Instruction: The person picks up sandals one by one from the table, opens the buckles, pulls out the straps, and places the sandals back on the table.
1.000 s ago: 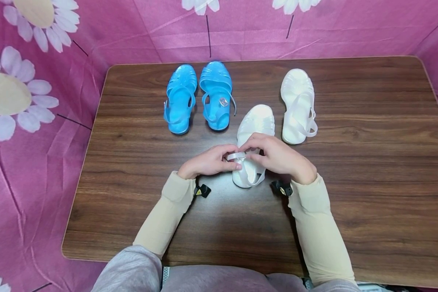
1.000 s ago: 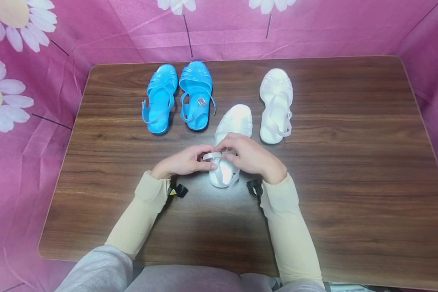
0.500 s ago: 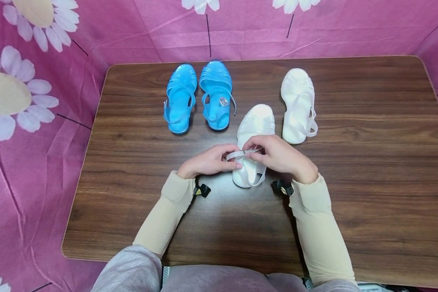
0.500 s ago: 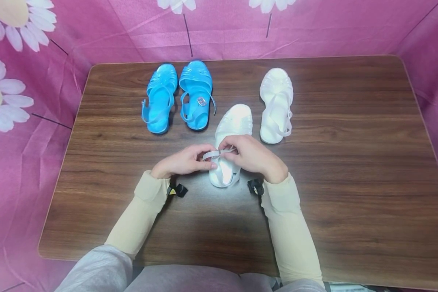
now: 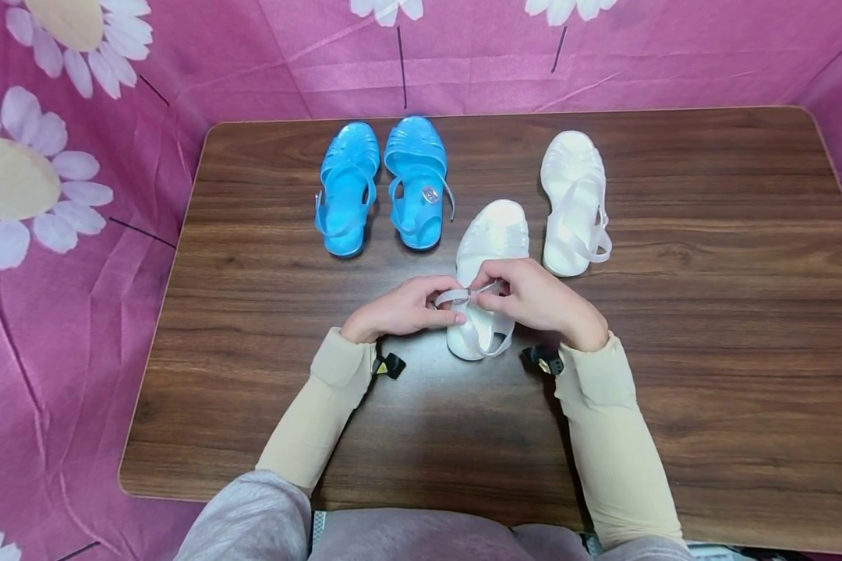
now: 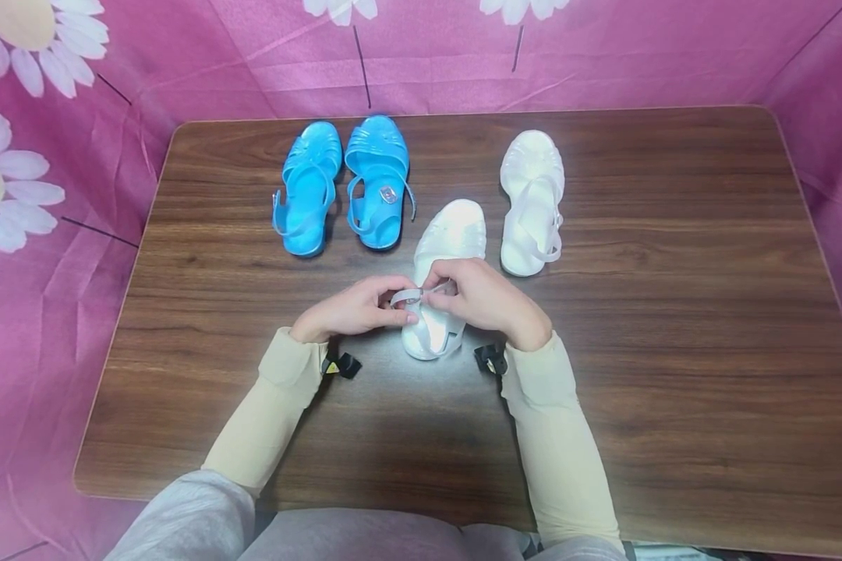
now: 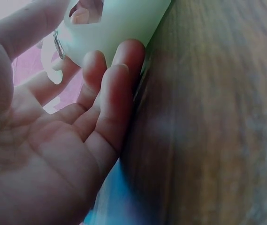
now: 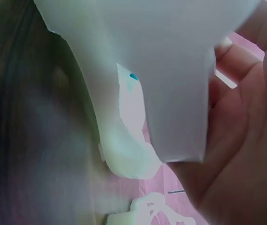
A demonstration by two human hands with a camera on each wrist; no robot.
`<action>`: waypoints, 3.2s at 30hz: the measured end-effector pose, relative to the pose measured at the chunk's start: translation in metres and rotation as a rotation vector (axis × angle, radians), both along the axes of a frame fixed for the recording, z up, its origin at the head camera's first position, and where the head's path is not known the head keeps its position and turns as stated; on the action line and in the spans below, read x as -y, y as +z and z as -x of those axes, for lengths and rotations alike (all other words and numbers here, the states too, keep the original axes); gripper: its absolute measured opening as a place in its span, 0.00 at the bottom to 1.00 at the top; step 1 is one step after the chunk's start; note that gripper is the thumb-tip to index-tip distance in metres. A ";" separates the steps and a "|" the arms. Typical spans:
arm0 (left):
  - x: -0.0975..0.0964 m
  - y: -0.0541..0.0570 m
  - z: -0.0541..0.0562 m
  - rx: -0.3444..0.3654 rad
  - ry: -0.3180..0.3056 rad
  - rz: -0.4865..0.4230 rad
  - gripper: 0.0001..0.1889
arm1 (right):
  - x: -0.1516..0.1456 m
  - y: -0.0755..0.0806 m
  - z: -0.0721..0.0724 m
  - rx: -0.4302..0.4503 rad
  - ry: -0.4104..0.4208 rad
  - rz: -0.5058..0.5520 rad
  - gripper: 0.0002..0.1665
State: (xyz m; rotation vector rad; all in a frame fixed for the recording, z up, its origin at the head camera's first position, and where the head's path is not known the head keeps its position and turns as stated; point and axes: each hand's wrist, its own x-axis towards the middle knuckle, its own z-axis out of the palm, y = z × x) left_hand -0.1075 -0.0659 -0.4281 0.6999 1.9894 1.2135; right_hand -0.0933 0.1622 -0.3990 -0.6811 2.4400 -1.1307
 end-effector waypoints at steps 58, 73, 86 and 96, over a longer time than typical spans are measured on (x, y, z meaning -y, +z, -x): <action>-0.014 0.013 -0.010 -0.390 0.331 0.063 0.06 | 0.015 -0.005 0.000 -0.078 -0.165 0.016 0.05; -0.012 0.014 -0.007 -0.221 0.248 0.009 0.09 | 0.002 -0.004 0.003 -0.099 -0.192 0.067 0.07; -0.011 0.011 -0.007 -0.246 0.173 0.019 0.13 | -0.002 0.002 0.002 -0.126 -0.164 0.055 0.09; -0.016 0.014 -0.010 -0.233 0.244 0.033 0.13 | -0.001 0.009 0.000 -0.247 -0.035 -0.049 0.14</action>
